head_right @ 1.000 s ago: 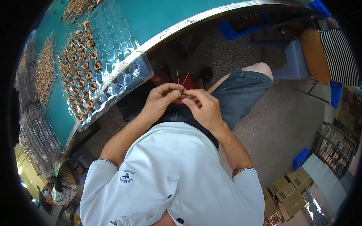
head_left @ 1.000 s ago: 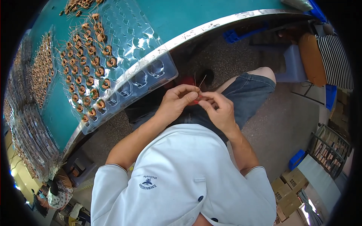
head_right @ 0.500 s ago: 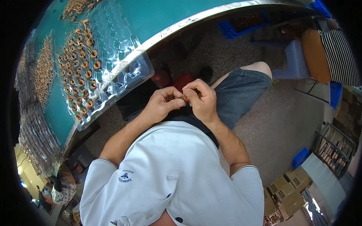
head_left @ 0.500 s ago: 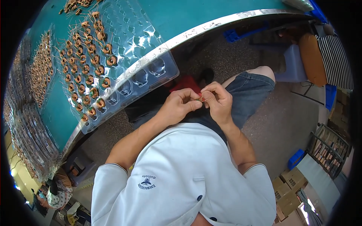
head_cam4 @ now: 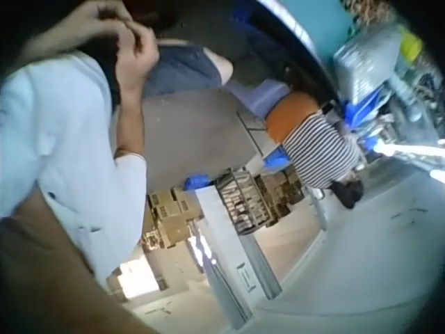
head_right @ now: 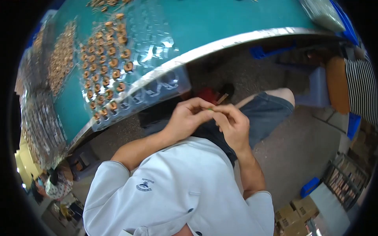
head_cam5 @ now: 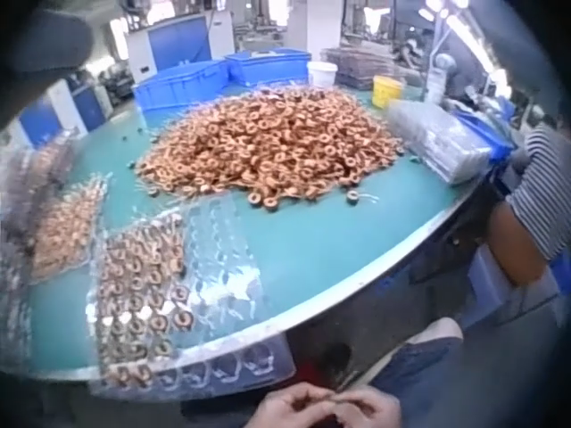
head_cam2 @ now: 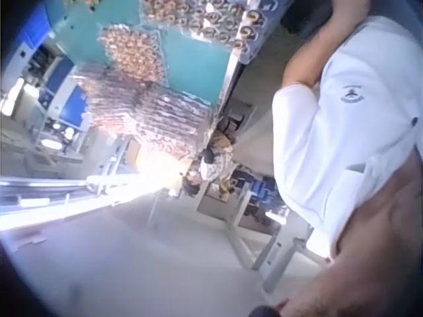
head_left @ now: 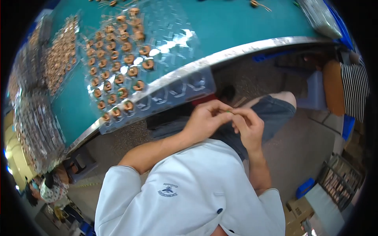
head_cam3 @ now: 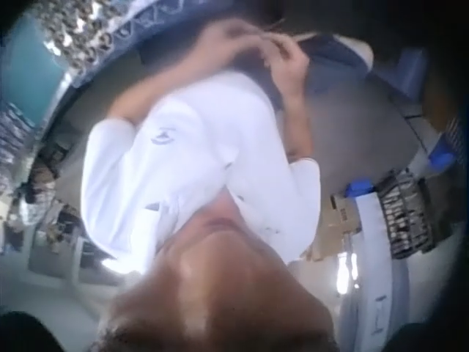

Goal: Assembling toroidal electronic components by trimming wires with cutters and placing them into a plastic sorting tray.

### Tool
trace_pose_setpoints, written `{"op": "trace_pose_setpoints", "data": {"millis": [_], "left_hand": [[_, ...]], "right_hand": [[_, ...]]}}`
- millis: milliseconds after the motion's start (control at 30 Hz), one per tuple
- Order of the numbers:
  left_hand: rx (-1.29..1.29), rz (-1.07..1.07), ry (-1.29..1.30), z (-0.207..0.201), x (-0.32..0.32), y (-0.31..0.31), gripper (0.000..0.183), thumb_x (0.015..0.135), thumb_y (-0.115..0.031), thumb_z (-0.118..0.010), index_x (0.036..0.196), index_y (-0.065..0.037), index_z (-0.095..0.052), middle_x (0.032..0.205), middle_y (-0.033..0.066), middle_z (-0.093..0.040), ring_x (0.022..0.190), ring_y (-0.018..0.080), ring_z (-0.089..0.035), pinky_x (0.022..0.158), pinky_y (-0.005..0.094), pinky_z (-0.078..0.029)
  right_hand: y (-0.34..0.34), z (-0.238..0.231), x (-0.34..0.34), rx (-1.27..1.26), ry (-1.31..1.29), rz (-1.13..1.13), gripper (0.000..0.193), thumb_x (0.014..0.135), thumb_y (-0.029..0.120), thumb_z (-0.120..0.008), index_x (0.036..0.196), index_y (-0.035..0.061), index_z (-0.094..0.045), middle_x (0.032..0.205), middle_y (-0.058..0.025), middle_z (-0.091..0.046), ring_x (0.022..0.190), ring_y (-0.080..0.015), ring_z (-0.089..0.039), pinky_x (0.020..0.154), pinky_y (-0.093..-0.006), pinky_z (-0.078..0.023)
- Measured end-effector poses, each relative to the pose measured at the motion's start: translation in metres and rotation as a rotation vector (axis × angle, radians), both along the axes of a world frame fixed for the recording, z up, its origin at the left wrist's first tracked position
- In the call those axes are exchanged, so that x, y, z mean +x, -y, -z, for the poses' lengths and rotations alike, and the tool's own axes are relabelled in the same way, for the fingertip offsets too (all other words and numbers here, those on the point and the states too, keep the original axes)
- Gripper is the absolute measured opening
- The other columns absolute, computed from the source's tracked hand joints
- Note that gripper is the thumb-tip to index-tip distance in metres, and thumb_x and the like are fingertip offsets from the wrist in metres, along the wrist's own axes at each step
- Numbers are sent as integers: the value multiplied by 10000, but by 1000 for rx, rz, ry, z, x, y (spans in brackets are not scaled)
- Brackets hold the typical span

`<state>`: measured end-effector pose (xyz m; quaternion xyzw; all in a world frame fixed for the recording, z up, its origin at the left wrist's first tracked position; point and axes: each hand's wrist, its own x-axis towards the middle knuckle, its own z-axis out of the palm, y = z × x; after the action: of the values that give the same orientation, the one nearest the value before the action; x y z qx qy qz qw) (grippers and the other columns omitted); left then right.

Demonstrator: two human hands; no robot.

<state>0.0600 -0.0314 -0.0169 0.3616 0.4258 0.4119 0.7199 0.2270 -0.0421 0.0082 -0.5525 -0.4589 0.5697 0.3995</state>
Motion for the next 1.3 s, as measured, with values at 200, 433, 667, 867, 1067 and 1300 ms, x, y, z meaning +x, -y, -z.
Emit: {"op": "trace_pose_setpoints", "data": {"millis": [200,433,667,867,1067,1300], "left_hand": [[79,5,-127,-8,-34,6,285,885,-158,-704,1085,35,-643,917,62,-690,776,82,-619,699,237,-509],[183,-184,110,-5,-88,22,399,903,-226,-701,1224,-16,-592,1092,38,-614,874,86,-584,772,233,-500],[350,-342,3,-17,-115,22,270,906,-145,-695,1104,13,-604,1006,45,-628,896,98,-583,772,269,-495],[438,-377,-137,-15,-121,15,126,874,2,-646,986,27,-698,906,105,-667,857,194,-622,728,313,-495],[590,-397,-163,-14,-126,9,139,819,54,-678,954,45,-711,823,127,-677,764,219,-625,667,317,-484],[544,-376,-156,-15,-121,8,111,839,-18,-700,938,29,-715,800,108,-686,754,205,-621,657,305,-473]], "right_hand": [[-15,-17,-24,138,20,-108,125,886,77,-698,946,-30,-673,787,-29,-624,633,-49,-539,510,-182,-408],[-56,-80,-111,322,59,-338,46,836,-17,-676,873,-32,-698,752,-53,-648,619,-66,-568,530,-201,-416],[-78,-92,-198,407,169,-550,113,816,100,-691,840,-10,-699,743,-126,-682,606,-190,-650,565,-292,-499],[-116,-102,-188,444,455,-653,149,841,103,-701,959,11,-700,773,-66,-687,654,-99,-628,586,-256,-497],[-235,-84,-110,667,866,-146,338,768,196,-782,1052,47,-672,846,-93,-665,707,-228,-638,633,-338,-513],[-301,-60,-81,729,1153,-27,404,761,363,-784,990,47,-680,866,-105,-668,823,-278,-635,758,-396,-507]]}}
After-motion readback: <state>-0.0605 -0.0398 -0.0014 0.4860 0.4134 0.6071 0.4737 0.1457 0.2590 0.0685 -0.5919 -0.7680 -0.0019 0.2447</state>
